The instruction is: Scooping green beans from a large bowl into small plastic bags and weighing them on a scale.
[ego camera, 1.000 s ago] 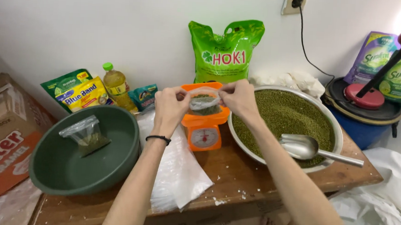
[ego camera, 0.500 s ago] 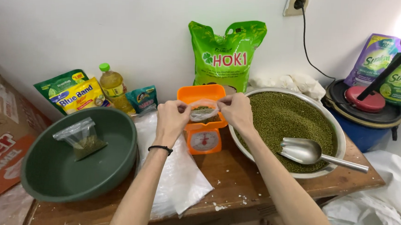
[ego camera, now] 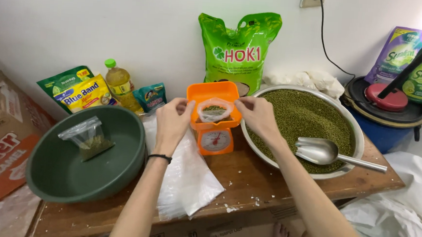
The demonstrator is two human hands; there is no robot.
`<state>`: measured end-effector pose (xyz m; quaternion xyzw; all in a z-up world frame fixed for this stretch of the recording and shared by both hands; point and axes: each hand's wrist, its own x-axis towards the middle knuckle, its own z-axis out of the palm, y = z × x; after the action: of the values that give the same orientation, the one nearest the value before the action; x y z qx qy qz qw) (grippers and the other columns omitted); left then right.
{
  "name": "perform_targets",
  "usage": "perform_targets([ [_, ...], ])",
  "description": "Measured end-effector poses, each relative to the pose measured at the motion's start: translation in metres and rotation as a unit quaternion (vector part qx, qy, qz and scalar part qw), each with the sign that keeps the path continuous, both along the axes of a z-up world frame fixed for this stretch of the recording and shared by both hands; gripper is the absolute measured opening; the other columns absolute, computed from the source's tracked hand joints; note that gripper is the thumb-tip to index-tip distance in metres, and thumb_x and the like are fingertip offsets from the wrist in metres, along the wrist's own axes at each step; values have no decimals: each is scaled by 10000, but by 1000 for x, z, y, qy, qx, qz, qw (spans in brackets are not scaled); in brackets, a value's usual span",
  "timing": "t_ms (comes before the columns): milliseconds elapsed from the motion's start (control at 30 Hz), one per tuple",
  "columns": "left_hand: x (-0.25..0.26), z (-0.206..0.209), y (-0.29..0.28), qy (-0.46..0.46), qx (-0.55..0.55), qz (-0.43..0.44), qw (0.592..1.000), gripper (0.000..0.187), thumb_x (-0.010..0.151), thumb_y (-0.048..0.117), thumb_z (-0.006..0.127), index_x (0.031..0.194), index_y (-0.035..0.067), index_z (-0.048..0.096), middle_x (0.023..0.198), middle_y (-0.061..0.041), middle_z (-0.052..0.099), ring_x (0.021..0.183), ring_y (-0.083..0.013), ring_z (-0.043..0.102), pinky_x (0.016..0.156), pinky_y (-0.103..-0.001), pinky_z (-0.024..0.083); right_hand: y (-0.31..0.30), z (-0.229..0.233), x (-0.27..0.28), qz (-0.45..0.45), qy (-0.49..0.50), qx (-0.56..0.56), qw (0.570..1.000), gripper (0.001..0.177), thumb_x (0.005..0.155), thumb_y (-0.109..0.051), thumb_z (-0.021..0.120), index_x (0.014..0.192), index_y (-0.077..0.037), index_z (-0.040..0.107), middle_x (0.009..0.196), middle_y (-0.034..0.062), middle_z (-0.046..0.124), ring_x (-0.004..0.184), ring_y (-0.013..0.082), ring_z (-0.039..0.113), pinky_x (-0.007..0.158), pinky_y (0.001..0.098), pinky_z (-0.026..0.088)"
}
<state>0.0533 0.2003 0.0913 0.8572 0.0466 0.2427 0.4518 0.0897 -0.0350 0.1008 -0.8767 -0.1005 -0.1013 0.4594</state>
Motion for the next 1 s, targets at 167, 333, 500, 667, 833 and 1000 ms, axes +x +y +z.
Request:
perform_targets([
  [167,-24,-3,14,30,9,23,999,298,950,421,668,1048,168,790,917,-88,791,881,-284,760,786,-403,594,-25,4,-17,-26,34,-1,999,401,930,-411,654,1135,-96,794,965,160,778,961,351,732,873,467,543],
  [333,-52,7,12,49,20,23,998,290,964,409,622,1049,191,792,939,-86,789,917,-313,750,807,-440,585,-40,13,-45,-34,45,16,998,376,942,-320,623,1160,-57,779,980,173,772,984,352,720,883,442,527],
  [500,-74,13,8,81,24,34,996,284,945,428,613,1071,239,783,975,-15,793,967,-244,748,844,-418,579,-48,22,-67,-41,43,11,998,344,907,-320,638,1114,-97,798,946,137,782,977,334,726,879,441,534],
  [667,-99,24,0,84,27,36,995,275,938,426,608,1074,259,779,982,6,792,983,-232,745,852,-421,576,-55,30,-82,-41,25,18,999,336,890,-315,653,1103,-99,798,942,137,778,955,311,726,873,434,531],
  [833,-132,40,-8,82,33,31,996,292,941,415,598,1085,236,779,1002,-15,791,993,-256,743,863,-436,569,-59,31,-99,-38,-9,17,999,317,898,-302,672,1100,-94,801,960,157,775,955,329,728,872,452,532],
  [1000,-151,42,-8,69,41,28,996,276,933,376,607,1103,233,770,1012,-26,787,1008,-260,742,881,-449,565,-65,27,-109,-40,3,19,999,307,853,-310,677,1075,-137,800,923,105,780,980,322,726,899,440,524],
])
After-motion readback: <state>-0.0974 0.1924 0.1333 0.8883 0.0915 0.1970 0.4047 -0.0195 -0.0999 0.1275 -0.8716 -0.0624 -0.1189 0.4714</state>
